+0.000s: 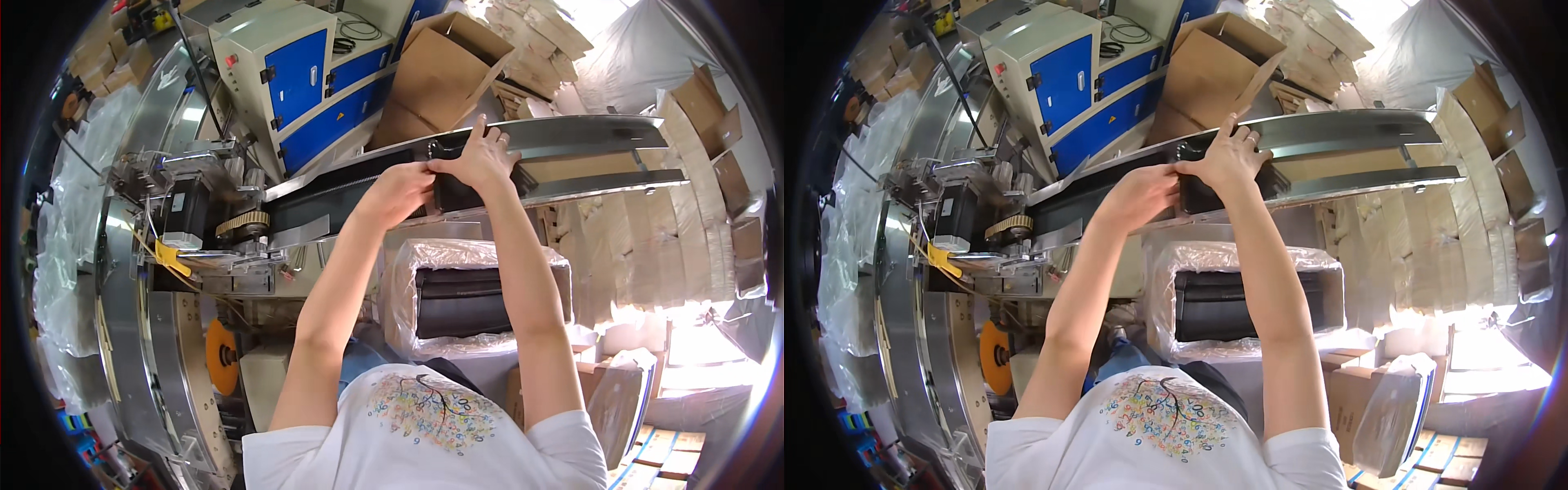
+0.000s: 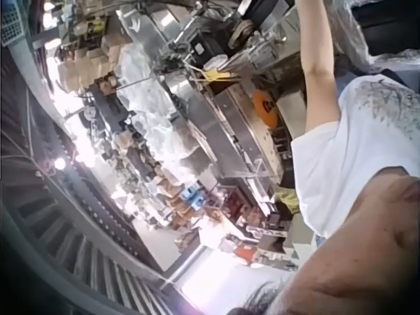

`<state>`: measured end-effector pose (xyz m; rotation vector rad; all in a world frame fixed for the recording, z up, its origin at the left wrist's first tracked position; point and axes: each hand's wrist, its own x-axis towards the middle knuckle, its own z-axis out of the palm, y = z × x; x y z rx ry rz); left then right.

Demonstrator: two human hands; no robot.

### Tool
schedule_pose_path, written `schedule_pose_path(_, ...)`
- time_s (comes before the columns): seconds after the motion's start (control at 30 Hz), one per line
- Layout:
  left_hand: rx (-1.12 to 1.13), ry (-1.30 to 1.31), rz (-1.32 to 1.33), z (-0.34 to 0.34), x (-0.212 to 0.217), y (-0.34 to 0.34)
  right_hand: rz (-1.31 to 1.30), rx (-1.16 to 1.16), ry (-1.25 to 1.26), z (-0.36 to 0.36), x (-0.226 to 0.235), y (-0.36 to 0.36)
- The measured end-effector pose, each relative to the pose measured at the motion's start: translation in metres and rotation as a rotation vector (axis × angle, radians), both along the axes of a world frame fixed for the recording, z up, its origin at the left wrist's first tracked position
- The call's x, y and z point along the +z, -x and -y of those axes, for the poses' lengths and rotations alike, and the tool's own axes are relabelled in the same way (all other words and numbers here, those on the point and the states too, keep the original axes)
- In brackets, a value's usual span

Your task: Packaging bundles of sticks from a conveyor belt into plastic bags and sealing them with tape.

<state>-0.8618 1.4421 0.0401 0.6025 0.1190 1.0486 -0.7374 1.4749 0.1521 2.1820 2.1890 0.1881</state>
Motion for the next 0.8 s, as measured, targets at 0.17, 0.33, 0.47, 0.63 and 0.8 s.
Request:
schedule_pose_path(0.17, 0.686, -0.45, -1.188, 0.057, 0.001, -0.02, 0.209, -0.019, -0.093, 0.001, -0.022, 0.011)
schedule_pose_path(0.33, 0.837, -0.845, -1.756, 0.068, -0.009, -0.035, -0.163, 0.191, -0.446, 0.003, -0.032, -0.013)
schedule_pose_path(0.47, 1.28, -0.77, -1.421, 0.1, -0.031, -0.009, -0.613, 0.563, -0.84, 0.078, -0.047, -0.077)
schedule_pose_path(0.63, 0.906, -0.42, -1.372, 0.174, -0.092, -0.035, -0.897, -0.035, 0.196, 0.135, -0.275, -0.143)
schedule_pose_path(0.8, 0.617, -0.41, -1.504, 0.21, -0.118, -0.05, -0.789, 0.081, 0.39, 0.128, -0.332, -0.121)
